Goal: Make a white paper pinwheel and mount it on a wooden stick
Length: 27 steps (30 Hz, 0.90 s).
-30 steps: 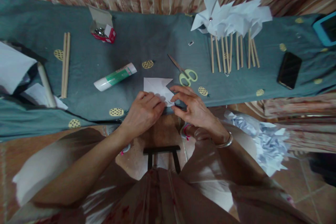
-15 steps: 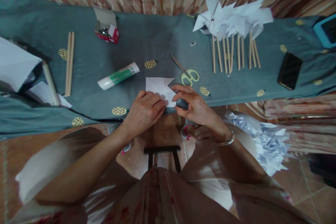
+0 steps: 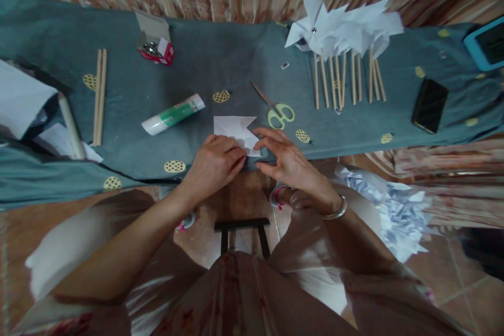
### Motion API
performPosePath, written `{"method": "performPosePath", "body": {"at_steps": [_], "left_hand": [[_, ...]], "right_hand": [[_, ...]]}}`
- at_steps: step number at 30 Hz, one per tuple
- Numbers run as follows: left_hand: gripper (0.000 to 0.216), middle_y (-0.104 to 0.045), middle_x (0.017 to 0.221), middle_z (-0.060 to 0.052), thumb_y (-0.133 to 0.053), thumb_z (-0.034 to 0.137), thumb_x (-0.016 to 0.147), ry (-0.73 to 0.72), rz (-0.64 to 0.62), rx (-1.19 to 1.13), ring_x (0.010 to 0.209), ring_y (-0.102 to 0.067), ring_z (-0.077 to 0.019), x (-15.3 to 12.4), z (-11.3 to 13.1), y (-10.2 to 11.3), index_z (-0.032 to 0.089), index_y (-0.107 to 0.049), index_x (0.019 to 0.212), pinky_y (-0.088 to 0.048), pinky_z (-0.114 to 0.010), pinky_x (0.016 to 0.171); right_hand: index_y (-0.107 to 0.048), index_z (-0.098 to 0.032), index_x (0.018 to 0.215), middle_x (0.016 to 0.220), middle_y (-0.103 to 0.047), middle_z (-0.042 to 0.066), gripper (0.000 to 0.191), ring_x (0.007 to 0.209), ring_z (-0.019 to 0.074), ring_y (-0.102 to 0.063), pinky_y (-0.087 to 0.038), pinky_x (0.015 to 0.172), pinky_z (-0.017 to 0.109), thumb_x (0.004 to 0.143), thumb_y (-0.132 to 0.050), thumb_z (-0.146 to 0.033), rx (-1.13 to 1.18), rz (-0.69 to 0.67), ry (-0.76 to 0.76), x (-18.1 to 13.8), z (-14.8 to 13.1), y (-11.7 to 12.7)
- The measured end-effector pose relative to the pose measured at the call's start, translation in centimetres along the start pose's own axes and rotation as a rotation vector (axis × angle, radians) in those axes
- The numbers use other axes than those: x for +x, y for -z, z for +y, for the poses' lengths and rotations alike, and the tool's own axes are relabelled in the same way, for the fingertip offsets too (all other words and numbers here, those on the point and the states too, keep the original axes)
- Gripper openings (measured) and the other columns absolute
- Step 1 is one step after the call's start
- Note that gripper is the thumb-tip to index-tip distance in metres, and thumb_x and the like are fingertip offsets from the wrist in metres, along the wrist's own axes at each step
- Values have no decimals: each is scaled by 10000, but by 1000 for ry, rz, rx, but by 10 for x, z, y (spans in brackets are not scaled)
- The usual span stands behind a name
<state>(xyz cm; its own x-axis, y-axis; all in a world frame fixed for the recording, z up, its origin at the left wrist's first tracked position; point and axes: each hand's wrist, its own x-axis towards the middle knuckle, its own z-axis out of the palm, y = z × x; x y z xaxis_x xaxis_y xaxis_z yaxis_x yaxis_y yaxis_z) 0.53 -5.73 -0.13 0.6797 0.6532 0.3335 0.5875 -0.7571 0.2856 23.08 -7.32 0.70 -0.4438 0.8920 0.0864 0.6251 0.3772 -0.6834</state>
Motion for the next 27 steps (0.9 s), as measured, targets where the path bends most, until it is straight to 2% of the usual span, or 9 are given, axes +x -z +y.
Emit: {"method": "performPosePath", "body": {"at_steps": [4,9,16,22,27], "left_hand": [[231,-735,939,-67,-514,231,1003,28,5,-74,869,-654,-211,-1,-3,-1,166,-734,972,-438,-352,782],[201,-728,954,-78,-576,295,987,9,-7,-35,884,-643,-236,-1,0,0,157,-722,998,-434,-369,780],[221,-719,865,-50,-520,177,1012,-88,0,79,794,-630,-198,-2,4,4,163,-704,891,-432,-352,746],[177,-770,998,-59,-544,150,1006,-117,36,64,896,-676,-201,-10,7,10,163,-719,979,-472,-357,794],[191,-779,1039,-70,-542,122,997,-123,60,55,953,-683,-216,-15,8,9,158,-729,983,-484,-373,812]], "right_hand": [[-622,-235,995,1393,-629,120,124,1326,278,-567,-432,1134,536,883,-628,-183,10,21,21,2,-3,-1],[-647,-227,924,1356,-652,118,48,1304,265,-584,-439,1127,518,919,-610,-197,15,49,38,3,-4,-2],[-688,-240,877,1356,-651,80,54,1288,270,-596,-466,1105,520,897,-645,-213,63,37,16,2,-3,0],[-710,-250,863,1363,-648,64,77,1289,248,-607,-463,1113,506,881,-656,-200,155,40,1,5,-3,0],[-695,-250,851,1432,-614,55,73,1347,267,-565,-413,1157,538,867,-647,-197,149,65,-30,10,-10,-7]]}}
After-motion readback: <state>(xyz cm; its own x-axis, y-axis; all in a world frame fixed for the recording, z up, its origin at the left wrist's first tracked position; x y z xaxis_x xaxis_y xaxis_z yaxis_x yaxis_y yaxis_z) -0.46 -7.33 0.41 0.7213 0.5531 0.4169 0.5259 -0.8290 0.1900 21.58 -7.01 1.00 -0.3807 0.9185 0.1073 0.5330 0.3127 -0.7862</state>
